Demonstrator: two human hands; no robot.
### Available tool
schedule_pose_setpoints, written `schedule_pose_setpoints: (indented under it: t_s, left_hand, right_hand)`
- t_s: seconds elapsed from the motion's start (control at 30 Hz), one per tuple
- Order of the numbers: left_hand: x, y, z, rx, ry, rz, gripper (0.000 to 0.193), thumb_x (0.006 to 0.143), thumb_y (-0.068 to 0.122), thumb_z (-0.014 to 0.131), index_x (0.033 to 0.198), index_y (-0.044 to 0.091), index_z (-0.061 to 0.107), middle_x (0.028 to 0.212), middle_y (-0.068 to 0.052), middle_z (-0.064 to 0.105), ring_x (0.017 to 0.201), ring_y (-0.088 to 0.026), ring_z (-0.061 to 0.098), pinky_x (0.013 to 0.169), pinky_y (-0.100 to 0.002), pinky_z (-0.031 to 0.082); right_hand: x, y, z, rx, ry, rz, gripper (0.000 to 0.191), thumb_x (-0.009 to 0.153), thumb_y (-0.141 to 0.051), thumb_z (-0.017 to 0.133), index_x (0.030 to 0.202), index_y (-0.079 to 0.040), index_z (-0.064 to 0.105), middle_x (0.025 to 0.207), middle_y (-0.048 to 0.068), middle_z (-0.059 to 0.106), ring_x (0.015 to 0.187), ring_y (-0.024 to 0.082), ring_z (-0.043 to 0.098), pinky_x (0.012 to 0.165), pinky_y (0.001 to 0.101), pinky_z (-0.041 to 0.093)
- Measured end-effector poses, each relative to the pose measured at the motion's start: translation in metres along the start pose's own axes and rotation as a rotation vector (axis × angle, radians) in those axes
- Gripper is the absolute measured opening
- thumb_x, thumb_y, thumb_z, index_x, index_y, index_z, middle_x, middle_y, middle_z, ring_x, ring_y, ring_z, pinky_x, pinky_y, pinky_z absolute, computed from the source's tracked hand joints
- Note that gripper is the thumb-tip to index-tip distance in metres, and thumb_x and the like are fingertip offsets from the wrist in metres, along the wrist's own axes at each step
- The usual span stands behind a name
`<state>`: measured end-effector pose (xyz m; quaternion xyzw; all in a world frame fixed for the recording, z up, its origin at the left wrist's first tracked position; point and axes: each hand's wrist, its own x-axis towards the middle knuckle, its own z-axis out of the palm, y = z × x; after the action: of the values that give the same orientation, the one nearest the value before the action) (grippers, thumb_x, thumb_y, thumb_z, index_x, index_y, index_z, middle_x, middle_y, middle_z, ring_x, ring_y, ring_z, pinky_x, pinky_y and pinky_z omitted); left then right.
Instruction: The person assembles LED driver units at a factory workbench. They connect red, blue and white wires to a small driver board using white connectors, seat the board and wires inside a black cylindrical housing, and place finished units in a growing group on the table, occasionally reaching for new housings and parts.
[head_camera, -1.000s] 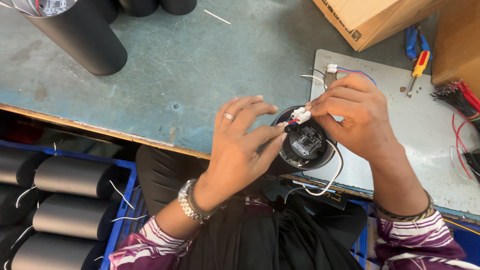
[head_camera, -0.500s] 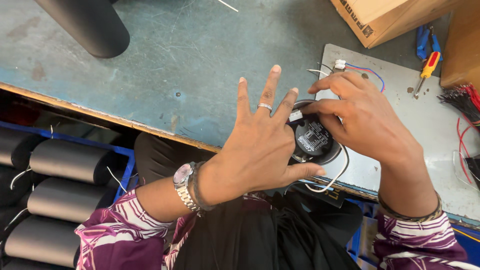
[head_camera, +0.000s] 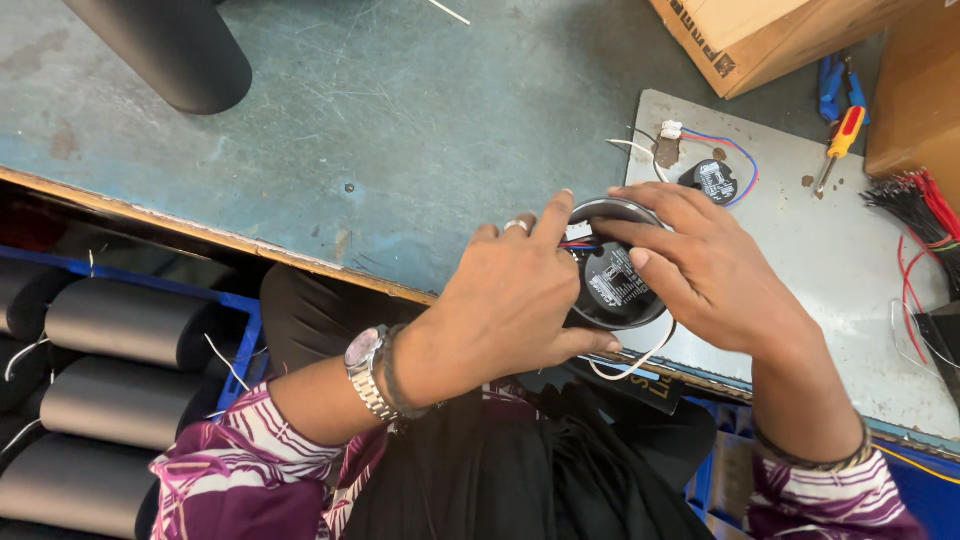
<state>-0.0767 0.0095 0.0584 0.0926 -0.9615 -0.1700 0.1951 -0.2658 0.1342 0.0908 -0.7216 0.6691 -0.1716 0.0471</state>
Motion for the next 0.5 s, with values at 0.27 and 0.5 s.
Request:
schedule_pose_setpoints:
  t_s: [0.27,0.5]
  left_hand:
    - [0.009,0.009,-0.015,0.047,-0.082,-0.048,0.080,0.062,0.078,0.073,0.076,0.000,0.078,0.131,-0.035,0.058,0.087,-0.046,0.066,0.075,-0.053,0.050]
    - [0.006,0.010,-0.037,0.097,-0.229,-0.038,0.073,0.071,0.068,0.076,0.090,-0.002,0.075,0.120,-0.026,0.063,0.095,-0.038,0.066,0.082,-0.051,0.048]
  right_hand:
    - [-0.029,-0.013,-0.001,0.069,0.270,0.118,0.029,0.105,-0.018,0.055,0.127,-0.007,0.071,0.145,0.013,0.061,0.134,0.032,0.058,0.115,0.0415,0.044]
    - [-0.025,-0.012,0.008,0.073,0.253,0.048,0.030,0.105,-0.017,0.054,0.127,-0.004,0.071,0.145,0.015,0.061,0.135,0.035,0.056,0.117,0.0433,0.042]
